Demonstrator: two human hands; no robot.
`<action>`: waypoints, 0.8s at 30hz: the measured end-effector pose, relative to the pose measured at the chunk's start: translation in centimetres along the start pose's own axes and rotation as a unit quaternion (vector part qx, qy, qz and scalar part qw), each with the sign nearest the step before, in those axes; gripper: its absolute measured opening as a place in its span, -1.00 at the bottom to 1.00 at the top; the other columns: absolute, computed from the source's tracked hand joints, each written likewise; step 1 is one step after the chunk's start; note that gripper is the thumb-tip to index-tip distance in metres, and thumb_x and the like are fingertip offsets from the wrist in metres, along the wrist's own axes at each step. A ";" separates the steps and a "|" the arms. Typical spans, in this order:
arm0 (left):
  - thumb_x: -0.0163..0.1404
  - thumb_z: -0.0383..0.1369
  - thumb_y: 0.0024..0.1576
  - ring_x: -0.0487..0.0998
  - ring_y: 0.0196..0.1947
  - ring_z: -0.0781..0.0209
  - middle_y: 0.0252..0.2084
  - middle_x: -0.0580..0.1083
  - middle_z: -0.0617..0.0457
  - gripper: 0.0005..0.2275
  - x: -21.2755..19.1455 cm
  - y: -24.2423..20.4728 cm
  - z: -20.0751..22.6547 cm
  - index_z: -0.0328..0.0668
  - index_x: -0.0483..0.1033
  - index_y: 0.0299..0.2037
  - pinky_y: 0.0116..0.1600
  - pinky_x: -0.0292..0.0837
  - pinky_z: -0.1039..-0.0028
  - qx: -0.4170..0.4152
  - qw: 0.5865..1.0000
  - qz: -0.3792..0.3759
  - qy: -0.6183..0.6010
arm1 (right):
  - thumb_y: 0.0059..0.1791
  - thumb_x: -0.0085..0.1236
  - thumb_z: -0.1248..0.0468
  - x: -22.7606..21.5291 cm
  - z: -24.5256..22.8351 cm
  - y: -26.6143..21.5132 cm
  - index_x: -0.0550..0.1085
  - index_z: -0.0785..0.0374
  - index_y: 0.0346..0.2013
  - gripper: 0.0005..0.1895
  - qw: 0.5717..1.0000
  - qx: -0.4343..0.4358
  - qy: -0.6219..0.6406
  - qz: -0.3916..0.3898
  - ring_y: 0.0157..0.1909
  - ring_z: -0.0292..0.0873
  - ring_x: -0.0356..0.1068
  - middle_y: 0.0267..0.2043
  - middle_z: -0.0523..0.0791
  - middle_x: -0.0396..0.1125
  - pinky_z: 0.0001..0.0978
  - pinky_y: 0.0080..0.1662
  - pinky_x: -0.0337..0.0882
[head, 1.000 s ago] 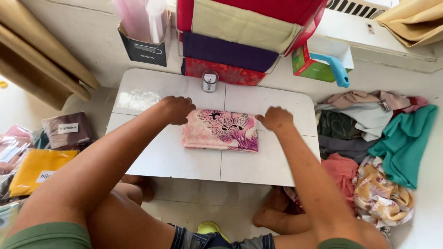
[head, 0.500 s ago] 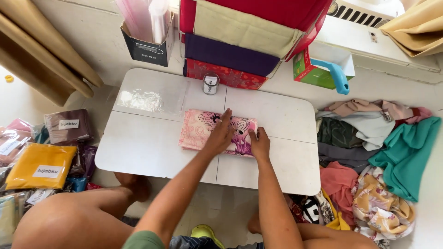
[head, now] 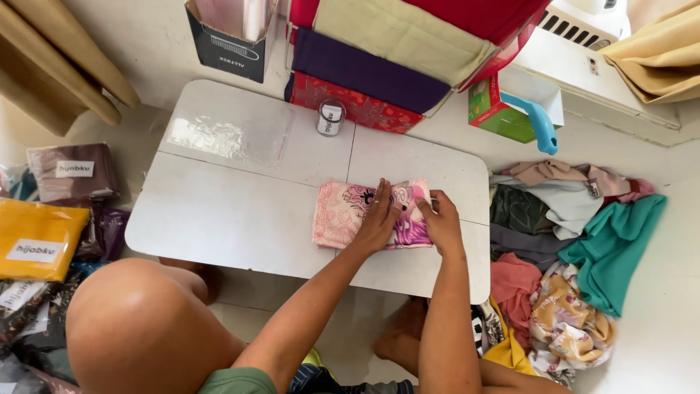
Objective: The person cleans a piece of floral fabric with a lint roller, folds it multiple times by hand, and places it inside a clear plastic bag.
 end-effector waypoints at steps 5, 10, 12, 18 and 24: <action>-0.61 0.18 0.29 -0.26 0.59 -0.13 0.61 -0.32 -0.13 -0.27 -2.0 -0.7 0.6 -0.05 -0.38 0.57 0.59 -0.33 0.09 -0.098 0.975 0.040 -0.195 | 0.01 0.15 0.24 5.7 -6.1 -2.9 0.46 0.19 -0.02 -0.74 0.979 -0.096 -0.177 -0.027 -0.16 0.23 0.48 -0.27 0.17 0.46 0.02 -0.10 0.46; -0.43 0.18 0.28 -0.20 0.57 -0.21 0.59 -0.20 -0.22 -0.25 -3.2 -1.1 -1.2 -0.03 -0.34 0.57 0.58 -0.28 0.03 -0.151 0.922 0.108 -0.341 | 0.01 0.09 0.10 8.3 -7.7 -3.7 0.45 0.01 -0.02 -0.74 0.940 -0.069 -0.334 -0.030 -0.10 0.15 0.54 -0.25 -0.01 0.51 0.06 -0.05 0.51; -0.31 0.09 0.33 -0.19 0.56 -0.27 0.58 -0.20 -0.32 -0.27 -2.6 -0.9 -2.4 -0.05 -0.36 0.57 0.56 -0.21 -0.02 -0.130 0.931 0.127 -0.317 | 0.02 0.07 0.07 8.0 -7.5 -3.0 0.44 -0.01 -0.02 -0.73 0.921 -0.057 -0.384 -0.024 -0.06 0.16 0.53 -0.20 -0.01 0.51 0.09 -0.01 0.50; -0.39 -0.07 0.37 -0.09 0.55 -0.29 0.54 -0.04 -0.39 -0.40 -2.4 -3.2 3.3 -0.08 -0.25 0.57 0.54 -0.16 -0.06 -0.110 0.924 0.220 -0.292 | 0.01 0.10 0.09 4.7 -7.8 -2.0 0.51 0.07 -0.03 -0.72 0.936 -0.015 -0.352 -0.005 -0.07 0.20 0.52 -0.20 0.03 0.51 0.09 -0.03 0.48; -0.61 0.08 0.37 -0.44 0.58 -0.21 0.59 -0.43 -0.28 -0.32 0.5 -2.5 1.4 -0.22 -0.45 0.56 0.56 -0.54 0.03 -0.080 0.955 0.093 -0.268 | -0.02 0.17 0.18 1.2 -2.5 0.3 0.54 0.10 -0.03 -0.73 0.952 -0.018 -0.302 -0.052 -0.15 0.12 0.52 -0.24 0.02 0.51 -0.01 -0.09 0.45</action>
Point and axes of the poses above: each hand's wrist, its own y-axis towards the middle knuckle, its own x-axis out of the palm, z = x × y, the point moved 3 cm from there along y, towards the middle knuckle
